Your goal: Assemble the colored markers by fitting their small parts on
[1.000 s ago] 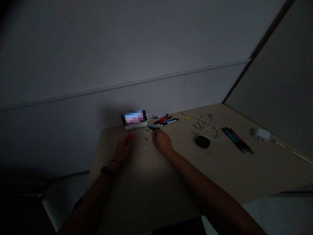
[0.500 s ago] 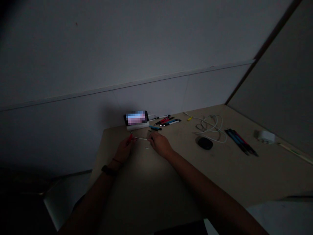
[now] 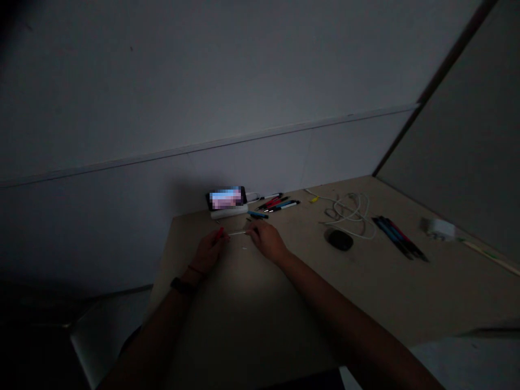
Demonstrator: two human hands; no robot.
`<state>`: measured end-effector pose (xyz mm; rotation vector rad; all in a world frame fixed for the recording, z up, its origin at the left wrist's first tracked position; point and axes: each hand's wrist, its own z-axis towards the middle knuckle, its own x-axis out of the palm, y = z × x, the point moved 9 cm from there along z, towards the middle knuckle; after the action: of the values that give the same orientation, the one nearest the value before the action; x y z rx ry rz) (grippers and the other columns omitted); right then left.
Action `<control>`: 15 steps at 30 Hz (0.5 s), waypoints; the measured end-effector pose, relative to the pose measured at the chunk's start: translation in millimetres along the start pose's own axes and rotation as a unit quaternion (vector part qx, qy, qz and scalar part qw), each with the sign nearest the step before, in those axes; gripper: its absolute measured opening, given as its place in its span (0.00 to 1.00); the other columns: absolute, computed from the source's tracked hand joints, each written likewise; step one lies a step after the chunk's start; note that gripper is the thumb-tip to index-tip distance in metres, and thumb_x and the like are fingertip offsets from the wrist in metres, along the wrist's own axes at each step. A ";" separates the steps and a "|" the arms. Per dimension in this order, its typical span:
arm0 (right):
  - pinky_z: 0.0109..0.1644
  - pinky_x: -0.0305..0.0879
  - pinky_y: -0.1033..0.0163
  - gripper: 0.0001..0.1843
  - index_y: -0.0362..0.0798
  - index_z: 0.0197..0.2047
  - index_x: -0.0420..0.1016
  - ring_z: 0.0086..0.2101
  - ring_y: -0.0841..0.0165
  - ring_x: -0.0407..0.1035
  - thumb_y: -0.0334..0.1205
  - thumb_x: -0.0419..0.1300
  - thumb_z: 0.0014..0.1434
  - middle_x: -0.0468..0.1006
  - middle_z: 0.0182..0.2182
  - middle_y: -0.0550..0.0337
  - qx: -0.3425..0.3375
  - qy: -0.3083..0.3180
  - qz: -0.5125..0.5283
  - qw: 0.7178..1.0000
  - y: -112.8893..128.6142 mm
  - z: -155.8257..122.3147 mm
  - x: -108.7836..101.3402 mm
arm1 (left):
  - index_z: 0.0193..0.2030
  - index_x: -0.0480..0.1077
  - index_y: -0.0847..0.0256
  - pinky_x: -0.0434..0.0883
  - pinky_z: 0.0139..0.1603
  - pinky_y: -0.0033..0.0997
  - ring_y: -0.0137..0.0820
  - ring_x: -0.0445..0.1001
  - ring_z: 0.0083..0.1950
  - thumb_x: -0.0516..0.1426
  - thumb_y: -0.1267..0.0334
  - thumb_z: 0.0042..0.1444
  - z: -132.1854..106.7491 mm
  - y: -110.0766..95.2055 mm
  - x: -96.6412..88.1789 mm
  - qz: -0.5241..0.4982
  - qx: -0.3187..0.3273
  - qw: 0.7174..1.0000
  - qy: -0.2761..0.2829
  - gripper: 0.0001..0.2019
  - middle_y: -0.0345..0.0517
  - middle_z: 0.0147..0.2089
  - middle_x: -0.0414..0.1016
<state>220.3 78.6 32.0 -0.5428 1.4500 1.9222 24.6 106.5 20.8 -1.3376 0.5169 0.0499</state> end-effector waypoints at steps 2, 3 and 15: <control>0.39 0.63 0.62 0.08 0.47 0.37 0.77 0.33 0.65 0.71 0.43 0.62 0.62 0.79 0.32 0.57 0.033 -0.063 0.072 0.995 -7.6 1.2 -11.4 | 0.34 0.75 0.63 0.66 0.34 0.26 0.29 0.69 0.33 0.60 0.51 0.59 0.9 2.5 -4.3 -0.023 -0.010 0.999 -0.020 0.15 0.41 0.31 0.73; 0.37 0.63 0.62 0.12 0.47 0.36 0.77 0.31 0.65 0.70 0.47 0.62 0.62 0.78 0.30 0.58 0.051 -0.098 0.109 0.988 -11.6 1.0 -17.6 | 0.34 0.75 0.63 0.65 0.32 0.25 0.28 0.68 0.31 0.60 0.51 0.58 1.4 4.7 -7.1 -0.038 -0.019 0.998 -0.034 0.15 0.40 0.31 0.73; 0.38 0.65 0.61 0.24 0.48 0.32 0.83 0.32 0.63 0.72 0.62 0.65 0.54 0.81 0.29 0.59 0.099 -0.006 0.296 0.950 7.8 -10.2 8.6 | 0.38 0.75 0.64 0.62 0.21 0.22 0.21 0.59 0.20 0.62 0.41 0.55 -5.8 4.9 12.3 -0.190 -0.085 0.978 -0.007 0.23 0.35 0.24 0.65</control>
<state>208.1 69.8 28.5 0.0104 1.9252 2.1697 32.1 99.2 10.8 -1.5833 0.2418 -0.2147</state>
